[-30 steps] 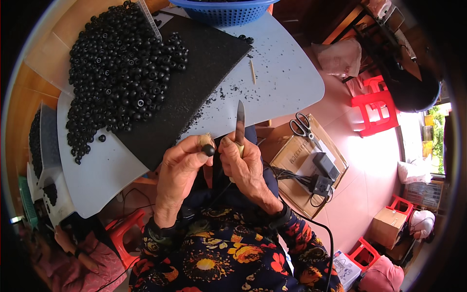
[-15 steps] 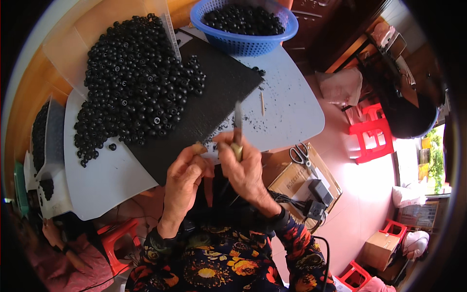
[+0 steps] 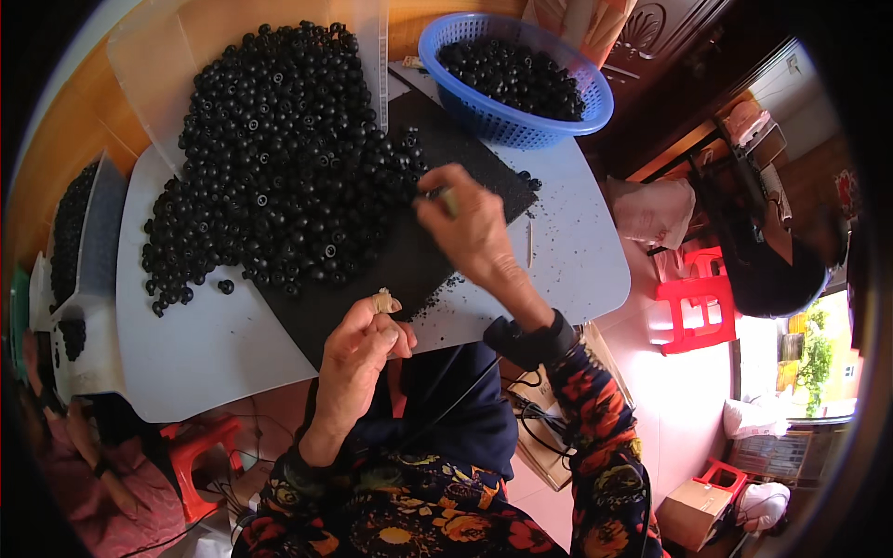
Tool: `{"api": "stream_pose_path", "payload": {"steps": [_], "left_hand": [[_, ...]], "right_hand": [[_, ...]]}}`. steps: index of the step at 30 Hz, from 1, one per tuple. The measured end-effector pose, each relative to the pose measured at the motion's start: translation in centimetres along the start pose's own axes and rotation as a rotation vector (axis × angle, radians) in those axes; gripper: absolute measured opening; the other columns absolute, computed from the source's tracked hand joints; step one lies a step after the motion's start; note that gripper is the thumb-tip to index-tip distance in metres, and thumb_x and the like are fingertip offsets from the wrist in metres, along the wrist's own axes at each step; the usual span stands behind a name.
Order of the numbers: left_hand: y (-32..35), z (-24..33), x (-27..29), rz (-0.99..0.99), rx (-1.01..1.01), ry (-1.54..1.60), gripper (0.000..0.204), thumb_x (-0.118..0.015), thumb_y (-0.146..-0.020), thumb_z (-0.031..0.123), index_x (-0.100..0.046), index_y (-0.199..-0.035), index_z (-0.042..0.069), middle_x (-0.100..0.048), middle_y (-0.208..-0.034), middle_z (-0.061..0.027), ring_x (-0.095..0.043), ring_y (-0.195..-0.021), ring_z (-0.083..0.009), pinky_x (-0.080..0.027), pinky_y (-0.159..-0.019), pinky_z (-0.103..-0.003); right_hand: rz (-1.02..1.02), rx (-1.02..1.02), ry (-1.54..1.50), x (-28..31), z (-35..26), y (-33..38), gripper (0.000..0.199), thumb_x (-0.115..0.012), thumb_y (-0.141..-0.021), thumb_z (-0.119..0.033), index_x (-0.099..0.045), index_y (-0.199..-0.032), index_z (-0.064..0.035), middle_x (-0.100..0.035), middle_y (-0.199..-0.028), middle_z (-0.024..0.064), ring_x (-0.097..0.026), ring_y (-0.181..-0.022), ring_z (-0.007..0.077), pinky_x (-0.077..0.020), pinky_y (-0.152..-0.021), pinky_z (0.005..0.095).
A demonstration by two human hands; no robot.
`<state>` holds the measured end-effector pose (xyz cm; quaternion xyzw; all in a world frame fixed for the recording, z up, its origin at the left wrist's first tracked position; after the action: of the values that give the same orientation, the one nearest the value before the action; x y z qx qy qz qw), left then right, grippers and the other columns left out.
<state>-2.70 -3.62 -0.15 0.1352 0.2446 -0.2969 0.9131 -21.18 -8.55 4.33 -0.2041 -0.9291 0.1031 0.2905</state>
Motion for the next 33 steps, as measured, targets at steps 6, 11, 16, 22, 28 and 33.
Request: {"api": "stream_pose_path", "payload": {"steps": [6,11,16,22,28,33], "left_hand": [[-0.2,0.1,-0.2,-0.013,0.005,-0.002,0.03,-0.05,-0.09,0.011,-0.044,-0.114,-0.006,-0.051,-0.072,-0.003,-0.053,-0.08,-0.0154,-0.042,-0.079,-0.03],[0.0,0.0,-0.4,-0.019,-0.002,-0.042,0.029,-0.049,-0.09,0.01,-0.045,-0.113,-0.006,-0.054,-0.072,-0.0043,-0.054,-0.081,-0.0152,-0.042,-0.08,-0.03],[0.4,0.1,-0.4,0.011,-0.004,0.008,0.027,-0.049,-0.091,0.011,-0.047,-0.113,-0.004,-0.055,-0.075,-0.0045,-0.053,-0.081,-0.0144,-0.043,-0.08,-0.03],[0.5,0.8,-1.3,0.013,0.012,-0.02,0.02,-0.053,-0.091,0.012,-0.054,-0.107,0.0,-0.059,-0.083,-0.0024,-0.056,-0.075,-0.0083,-0.047,-0.072,-0.022],[1.0,0.6,-1.6,-0.046,0.087,-0.043,0.013,-0.055,-0.087,0.006,-0.059,-0.097,-0.001,-0.059,-0.088,-0.0025,-0.055,-0.078,-0.0094,-0.046,-0.075,-0.023],[0.8,-0.1,-2.0,-0.093,0.086,-0.003,0.015,-0.054,-0.082,0.003,-0.058,-0.096,0.0,-0.057,-0.086,-0.0027,-0.052,-0.079,-0.0116,-0.044,-0.078,-0.026]], "right_hand": [[-0.061,0.122,0.225,-1.4,0.3,0.1,0.021,-0.063,-0.075,-0.008,-0.057,-0.094,0.0001,-0.061,-0.073,0.0181,-0.061,-0.068,0.0347,-0.0484,-0.064,0.039],[-0.104,0.149,0.244,-1.1,1.0,0.3,0.022,-0.064,-0.074,-0.01,-0.057,-0.091,0.002,-0.061,-0.072,0.0184,-0.06,-0.068,0.0369,-0.0479,-0.062,0.0399],[-0.168,0.046,-0.019,-0.3,-1.1,4.3,0.022,-0.065,-0.072,-0.01,-0.058,-0.09,0.0008,-0.059,-0.065,0.0134,-0.061,-0.061,0.0285,-0.0476,-0.059,0.0351],[-0.191,0.113,-0.133,1.1,-4.2,10.4,0.02,-0.062,-0.074,-0.006,-0.054,-0.092,-0.0005,-0.06,-0.082,0.0168,-0.061,-0.076,0.0352,-0.0502,-0.064,0.0366],[-0.158,-0.055,-0.375,2.0,-4.2,12.9,0.017,-0.056,-0.082,-0.003,-0.053,-0.099,0.0,-0.062,-0.079,0.0135,-0.064,-0.073,0.0264,-0.0507,-0.064,0.0328],[-0.151,-0.291,-0.301,1.5,-2.1,14.9,0.009,-0.051,-0.088,-0.005,-0.049,-0.094,0.0016,-0.059,-0.063,0.0087,-0.064,-0.062,0.0173,-0.0483,-0.053,0.0296]]}}
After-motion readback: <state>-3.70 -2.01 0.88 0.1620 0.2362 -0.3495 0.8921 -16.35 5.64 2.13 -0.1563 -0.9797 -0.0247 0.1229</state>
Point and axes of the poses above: each hand's wrist, its own y-axis away from the middle knuckle, its own x-axis out of the back of the hand, z = x × y, the point moved 4 cm from there along -y, towards the middle knuckle
